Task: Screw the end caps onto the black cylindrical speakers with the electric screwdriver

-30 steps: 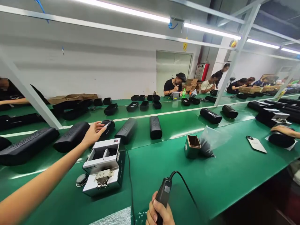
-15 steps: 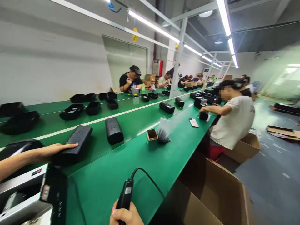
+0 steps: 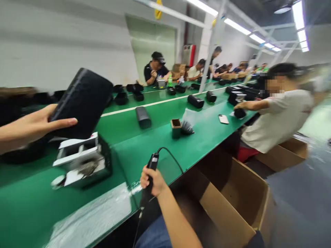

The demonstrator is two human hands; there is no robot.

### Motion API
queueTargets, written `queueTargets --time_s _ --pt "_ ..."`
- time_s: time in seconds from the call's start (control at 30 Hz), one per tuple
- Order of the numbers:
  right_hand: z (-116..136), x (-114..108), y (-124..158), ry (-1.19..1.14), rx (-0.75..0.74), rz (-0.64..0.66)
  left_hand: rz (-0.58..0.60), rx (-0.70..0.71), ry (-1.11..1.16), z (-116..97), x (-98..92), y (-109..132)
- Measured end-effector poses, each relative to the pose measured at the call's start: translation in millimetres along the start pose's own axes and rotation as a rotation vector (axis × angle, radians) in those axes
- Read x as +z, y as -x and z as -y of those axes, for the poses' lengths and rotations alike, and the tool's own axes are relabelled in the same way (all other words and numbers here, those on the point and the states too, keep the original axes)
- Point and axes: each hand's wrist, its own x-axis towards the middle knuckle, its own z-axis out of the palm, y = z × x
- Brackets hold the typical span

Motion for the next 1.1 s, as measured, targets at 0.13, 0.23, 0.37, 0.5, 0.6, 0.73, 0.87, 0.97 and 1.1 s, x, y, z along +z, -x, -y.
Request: queueTargets --time_s 0.13,0.23,0.37,0.5,0.6,0.73,0.87,0.97,1.1 --pt "9 9 19 -0.023 0.001 0.071 0.298 -0.088 0.085 -21 -27.4 146" --pt "21 30 50 -0.004 -0.006 0.102 0.325 0.011 -0.044 -34 -14.5 238" --pt "41 59 101 0.076 -0.042 0.098 0.279 0.130 -0.263 -17 19.1 298" --pt "65 81 139 0.153 -0.161 0.092 0.297 0.186 -0.406 1 49.2 312" --pt "81 97 156 0.209 -0.241 0.110 0.295 0.207 -0.489 1 66.4 312" --pt "102 127 168 0.358 -0.342 0.114 0.228 0.226 -0.521 -7 86.5 318" --pt "125 164 165 0.521 -0.499 0.121 0.136 0.244 -0.474 -11 96.2 334" --pt "135 198 154 0.568 -0.606 0.012 0.090 0.257 -0.355 -9 96.8 352" --pt "121 250 114 0.431 -0.734 -0.282 -0.013 0.208 -0.092 8 102.5 374"
